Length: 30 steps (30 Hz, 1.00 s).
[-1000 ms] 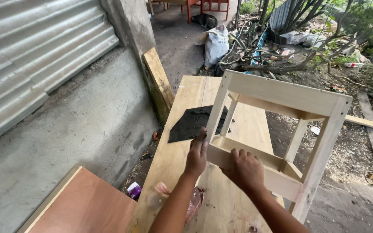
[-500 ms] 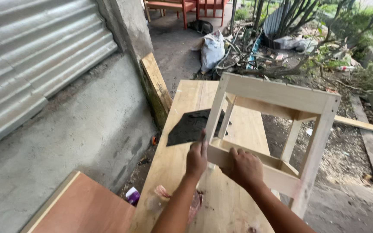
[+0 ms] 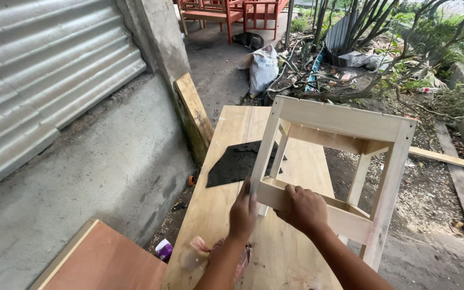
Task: The person sands a small wooden stool with sandpaper, smoothing the frame and seat slats. They rotate the stool to reach different sides and edges, then sand the top surface.
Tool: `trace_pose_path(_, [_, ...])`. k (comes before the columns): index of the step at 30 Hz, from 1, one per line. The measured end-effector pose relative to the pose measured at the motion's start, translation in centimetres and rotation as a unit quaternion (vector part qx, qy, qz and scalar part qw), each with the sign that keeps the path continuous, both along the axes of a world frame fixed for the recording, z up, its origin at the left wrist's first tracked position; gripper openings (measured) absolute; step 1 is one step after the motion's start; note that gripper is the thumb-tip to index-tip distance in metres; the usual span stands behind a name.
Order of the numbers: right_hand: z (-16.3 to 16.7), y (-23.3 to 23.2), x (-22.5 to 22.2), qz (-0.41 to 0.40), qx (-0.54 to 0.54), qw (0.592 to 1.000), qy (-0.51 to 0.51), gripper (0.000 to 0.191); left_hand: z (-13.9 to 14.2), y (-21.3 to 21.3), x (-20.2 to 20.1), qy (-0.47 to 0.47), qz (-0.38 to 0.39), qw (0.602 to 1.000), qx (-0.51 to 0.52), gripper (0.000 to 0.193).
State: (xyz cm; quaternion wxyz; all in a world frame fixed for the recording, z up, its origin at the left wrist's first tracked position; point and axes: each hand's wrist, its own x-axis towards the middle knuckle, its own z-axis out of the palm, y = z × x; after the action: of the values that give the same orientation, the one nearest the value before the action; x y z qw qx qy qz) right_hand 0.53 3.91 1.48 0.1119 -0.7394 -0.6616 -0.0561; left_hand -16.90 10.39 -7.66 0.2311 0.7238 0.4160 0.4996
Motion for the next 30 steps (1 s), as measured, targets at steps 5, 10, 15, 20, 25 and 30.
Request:
trace_pose_path(5, [0.3, 0.3, -0.1, -0.003, -0.060, 0.998, 0.012, 0.061, -0.9, -5.5, -4.2, 0.011, -0.043, 0.999, 0.018, 0.047])
trace_pose_path(10, [0.1, 0.4, 0.1, 0.009, -0.026, 1.000, 0.003, 0.060, 2.3, 2.3, 0.6, 0.033, -0.087, 0.996, 0.004, 0.048])
trace_pose_path(15, [0.3, 0.8, 0.5, -0.004, -0.089, 0.996, 0.013, 0.063, 0.0, -2.3, -2.1, 0.045, -0.080, 0.987, 0.131, 0.051])
trace_pose_path(20, [0.0, 0.5, 0.0, 0.020, 0.012, 1.000, -0.002, 0.056, -0.6, -3.9, -3.9, 0.057, -0.084, 0.993, 0.057, 0.050])
trace_pose_path(25, [0.4, 1.3, 0.8, 0.011, -0.076, 0.997, 0.028, 0.062, 0.8, -0.4, -1.7, 0.030, -0.089, 0.995, -0.028, 0.048])
trace_pose_path(30, [0.6, 1.5, 0.9, 0.024, -0.005, 1.000, 0.008, 0.056, -1.8, -4.5, -4.7, 0.027, -0.108, 0.993, 0.031, 0.051])
